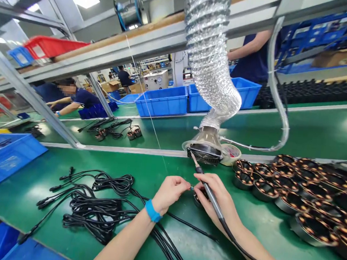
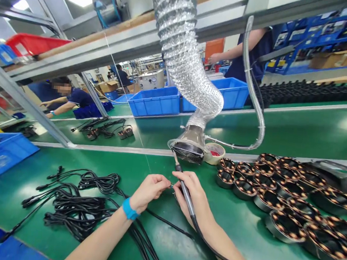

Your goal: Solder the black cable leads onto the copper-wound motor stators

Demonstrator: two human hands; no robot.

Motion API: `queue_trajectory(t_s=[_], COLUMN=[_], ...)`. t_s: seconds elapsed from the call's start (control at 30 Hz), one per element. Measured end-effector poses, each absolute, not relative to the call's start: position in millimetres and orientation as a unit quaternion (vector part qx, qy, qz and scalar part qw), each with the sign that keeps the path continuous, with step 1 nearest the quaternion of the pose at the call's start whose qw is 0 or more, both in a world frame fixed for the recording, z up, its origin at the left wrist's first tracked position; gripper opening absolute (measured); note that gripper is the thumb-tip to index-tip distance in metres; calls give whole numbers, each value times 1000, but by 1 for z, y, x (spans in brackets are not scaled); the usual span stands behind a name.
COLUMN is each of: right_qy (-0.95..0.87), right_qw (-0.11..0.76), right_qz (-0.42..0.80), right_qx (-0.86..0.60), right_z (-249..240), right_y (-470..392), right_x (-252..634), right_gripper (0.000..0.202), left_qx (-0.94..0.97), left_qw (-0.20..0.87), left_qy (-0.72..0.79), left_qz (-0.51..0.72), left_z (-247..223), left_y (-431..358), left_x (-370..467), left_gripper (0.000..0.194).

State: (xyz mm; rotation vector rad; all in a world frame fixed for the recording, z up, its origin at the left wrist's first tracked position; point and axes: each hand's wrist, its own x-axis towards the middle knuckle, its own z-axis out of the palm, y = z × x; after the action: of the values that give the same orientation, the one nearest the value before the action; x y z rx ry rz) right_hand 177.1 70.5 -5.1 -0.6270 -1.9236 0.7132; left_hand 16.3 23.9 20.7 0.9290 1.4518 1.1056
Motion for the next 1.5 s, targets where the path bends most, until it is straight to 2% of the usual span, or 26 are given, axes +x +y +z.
queue_trajectory(t_s=[0.4, 0.6, 0.77, 0.83, 1.07, 1.5], right_qy=[-769, -756, -714, -708, -729, -694], right_qw=[493, 537, 598, 607, 588, 577], right_qz=[300, 258, 209, 202, 215, 314], right_qx=[-274, -272, -300, -300, -278, -295], right_z=[-11, -2, 10, 14, 17, 10], right_y=[65, 58, 51, 48, 44, 46], right_x=[178, 190, 208, 212, 213, 211], right_gripper=[39, 29, 12, 15, 19, 22], left_qx=[409, 426, 431, 428, 422, 424], left_qw=[526, 493, 478, 474, 472, 464], left_qy=[609, 619, 631, 635, 630, 629], left_qz=[431, 439, 434, 435, 450, 458], left_z=[16, 15, 14, 13, 11, 12], left_y=[17, 15, 14, 14, 13, 12], left_x=[18, 22, 25, 25, 26, 28], left_gripper=[38, 37, 38, 37, 37, 38])
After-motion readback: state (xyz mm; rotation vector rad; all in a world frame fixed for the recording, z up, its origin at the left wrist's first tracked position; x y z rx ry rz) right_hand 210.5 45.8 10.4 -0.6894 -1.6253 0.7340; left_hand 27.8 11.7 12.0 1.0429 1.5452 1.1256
